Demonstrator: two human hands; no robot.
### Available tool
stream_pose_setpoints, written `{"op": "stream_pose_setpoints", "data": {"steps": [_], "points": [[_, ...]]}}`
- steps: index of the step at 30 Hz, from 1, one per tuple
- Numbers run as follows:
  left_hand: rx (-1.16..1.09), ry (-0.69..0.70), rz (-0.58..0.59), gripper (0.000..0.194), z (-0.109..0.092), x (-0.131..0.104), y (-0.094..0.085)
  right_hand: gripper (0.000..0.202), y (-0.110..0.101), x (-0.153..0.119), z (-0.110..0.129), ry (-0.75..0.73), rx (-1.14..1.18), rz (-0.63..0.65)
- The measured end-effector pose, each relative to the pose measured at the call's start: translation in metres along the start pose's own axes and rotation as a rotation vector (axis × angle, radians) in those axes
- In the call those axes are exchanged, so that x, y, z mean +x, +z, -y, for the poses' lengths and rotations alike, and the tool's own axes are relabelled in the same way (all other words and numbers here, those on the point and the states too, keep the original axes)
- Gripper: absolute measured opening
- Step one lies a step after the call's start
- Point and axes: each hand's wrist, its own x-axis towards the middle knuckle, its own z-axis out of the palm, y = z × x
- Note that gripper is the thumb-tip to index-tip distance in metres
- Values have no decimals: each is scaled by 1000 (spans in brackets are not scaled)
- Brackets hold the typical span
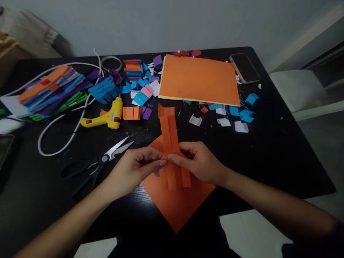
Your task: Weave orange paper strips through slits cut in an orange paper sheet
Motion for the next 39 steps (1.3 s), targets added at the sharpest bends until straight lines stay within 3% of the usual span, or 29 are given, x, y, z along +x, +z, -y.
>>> {"op": "stream_pose_setpoints", "data": {"steps": [9,18,23,31,35,39], "points": [[175,32,3,23,-2,-1,-3,30,-1,0,-3,-36,-67,-19],[151,59,-13,20,-1,-3,1,40,1,-1,-4,-94,-254,-30],[164,80,-58,18,-2,-2,0,41,2,-2,-5,-120,-248,-66],[150,131,-145,14,-1,-2,-6,26,1,-1,-3,-81,-55,-85],[97,198,-151,9,2,-2,3,31,2,-1,-4,-85,-134,-45],[95,201,-115,15,3,-2,6,38,2,-1,-3,-113,-193,-53]]}}
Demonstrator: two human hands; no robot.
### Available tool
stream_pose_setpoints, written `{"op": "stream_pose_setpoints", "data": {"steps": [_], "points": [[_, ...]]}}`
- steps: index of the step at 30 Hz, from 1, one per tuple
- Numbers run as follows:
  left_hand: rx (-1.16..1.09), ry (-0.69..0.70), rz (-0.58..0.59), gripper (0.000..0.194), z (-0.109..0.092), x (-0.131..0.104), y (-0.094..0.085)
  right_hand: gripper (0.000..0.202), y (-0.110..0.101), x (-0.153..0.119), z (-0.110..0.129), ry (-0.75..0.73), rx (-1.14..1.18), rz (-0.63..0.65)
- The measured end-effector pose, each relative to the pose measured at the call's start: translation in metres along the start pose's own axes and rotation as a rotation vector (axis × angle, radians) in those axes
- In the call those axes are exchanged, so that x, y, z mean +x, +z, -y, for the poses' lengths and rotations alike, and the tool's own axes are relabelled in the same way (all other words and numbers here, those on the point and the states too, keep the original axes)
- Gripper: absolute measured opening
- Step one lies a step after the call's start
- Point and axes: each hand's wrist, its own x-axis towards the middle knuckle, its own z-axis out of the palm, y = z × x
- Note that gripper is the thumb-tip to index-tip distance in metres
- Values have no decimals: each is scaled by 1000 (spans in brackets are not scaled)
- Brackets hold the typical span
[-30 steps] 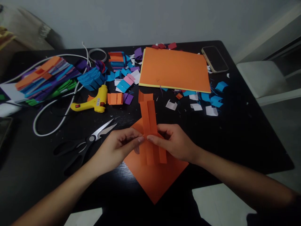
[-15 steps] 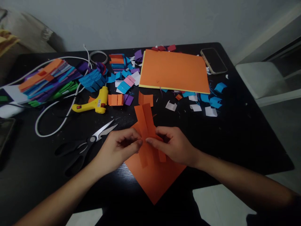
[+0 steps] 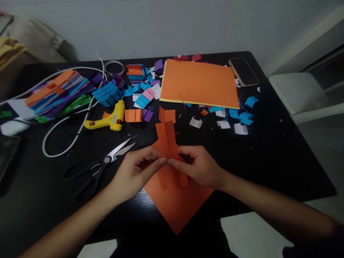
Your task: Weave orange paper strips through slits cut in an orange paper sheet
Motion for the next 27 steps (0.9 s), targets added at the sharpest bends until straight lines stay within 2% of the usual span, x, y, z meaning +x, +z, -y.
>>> {"op": "stream_pose_setpoints", "data": {"steps": [6,17,22,25,27], "points": [[51,2,-71,18,2,-1,-4,20,-3,1,6,-61,63,-46],[1,-34,-105,18,4,0,-5,21,0,0,5,-52,128,-101],[-1,-54,-85,20,6,-1,-5,22,-1,1,3,-70,99,-119],[92,23,-103,16,6,-4,-6,17,-1,1,1,-100,100,-119],[210,147,-165,7,6,-6,-7,11,-2,1,0,-174,64,-166]]}}
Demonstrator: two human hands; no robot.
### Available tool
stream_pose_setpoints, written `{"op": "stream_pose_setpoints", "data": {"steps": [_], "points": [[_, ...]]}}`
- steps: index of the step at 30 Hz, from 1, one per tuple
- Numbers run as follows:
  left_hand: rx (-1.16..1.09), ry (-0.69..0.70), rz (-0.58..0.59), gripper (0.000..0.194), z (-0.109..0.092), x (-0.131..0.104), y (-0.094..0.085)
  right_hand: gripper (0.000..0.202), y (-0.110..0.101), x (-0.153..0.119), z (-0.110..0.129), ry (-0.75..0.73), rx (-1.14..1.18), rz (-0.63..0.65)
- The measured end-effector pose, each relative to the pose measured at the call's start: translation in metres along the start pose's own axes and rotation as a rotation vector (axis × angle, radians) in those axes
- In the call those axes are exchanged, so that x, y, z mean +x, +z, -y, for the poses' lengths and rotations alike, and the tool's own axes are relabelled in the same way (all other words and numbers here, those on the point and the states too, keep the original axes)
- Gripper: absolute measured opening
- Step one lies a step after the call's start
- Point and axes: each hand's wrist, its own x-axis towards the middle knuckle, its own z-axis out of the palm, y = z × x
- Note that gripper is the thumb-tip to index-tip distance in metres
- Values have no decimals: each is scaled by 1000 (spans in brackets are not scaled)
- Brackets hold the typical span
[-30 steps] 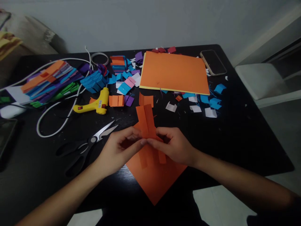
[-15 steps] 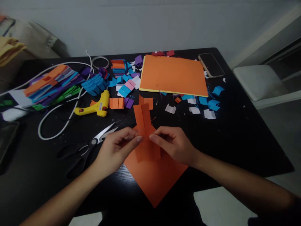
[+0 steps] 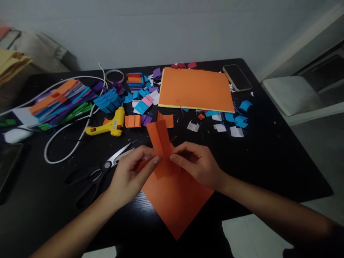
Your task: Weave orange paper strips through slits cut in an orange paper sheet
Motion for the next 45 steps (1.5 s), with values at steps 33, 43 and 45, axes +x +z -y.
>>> {"op": "stream_pose_setpoints", "data": {"steps": [33,43,45], "points": [[-156,-173,-8,15,4,5,0,24,-3,7,-8,284,117,92],[-135,-149,83,16,3,18,-13,11,-4,6,-1,195,120,78],[-124,-153,74,17,3,19,-14,9,-5,7,-1,195,148,109]]}}
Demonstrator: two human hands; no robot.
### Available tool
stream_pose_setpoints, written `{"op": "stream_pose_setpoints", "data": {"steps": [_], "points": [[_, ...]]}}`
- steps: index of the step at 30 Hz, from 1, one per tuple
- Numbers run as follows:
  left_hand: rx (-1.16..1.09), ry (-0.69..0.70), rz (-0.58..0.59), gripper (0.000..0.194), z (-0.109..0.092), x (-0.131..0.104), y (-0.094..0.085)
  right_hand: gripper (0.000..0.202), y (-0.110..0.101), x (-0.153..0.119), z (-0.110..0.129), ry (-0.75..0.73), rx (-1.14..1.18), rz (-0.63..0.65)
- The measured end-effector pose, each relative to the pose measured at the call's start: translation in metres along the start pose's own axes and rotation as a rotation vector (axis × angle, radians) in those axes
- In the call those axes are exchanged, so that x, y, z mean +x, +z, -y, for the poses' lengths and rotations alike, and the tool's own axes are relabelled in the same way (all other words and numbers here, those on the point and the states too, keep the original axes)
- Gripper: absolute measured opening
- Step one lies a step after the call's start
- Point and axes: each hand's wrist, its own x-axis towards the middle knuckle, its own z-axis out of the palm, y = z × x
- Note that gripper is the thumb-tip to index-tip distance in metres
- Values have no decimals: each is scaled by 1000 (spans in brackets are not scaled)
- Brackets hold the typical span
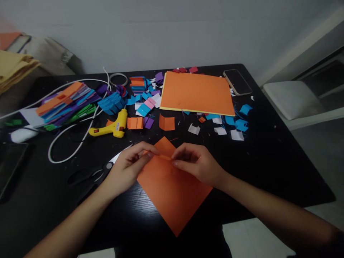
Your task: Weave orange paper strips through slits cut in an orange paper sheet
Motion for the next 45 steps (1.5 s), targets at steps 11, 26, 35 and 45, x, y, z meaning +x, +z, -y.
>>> {"op": "stream_pose_setpoints", "data": {"steps": [11,26,35,45], "points": [[40,52,-3,17,-1,-2,2,36,3,0,-1,312,141,192],[-36,-128,72,19,4,-5,8,24,9,-8,-2,147,-35,169],[-65,-151,86,17,-1,-3,8,19,9,-8,-3,111,-125,162],[-43,-211,69,37,1,-2,5,20,8,-6,-3,145,-81,204]]}}
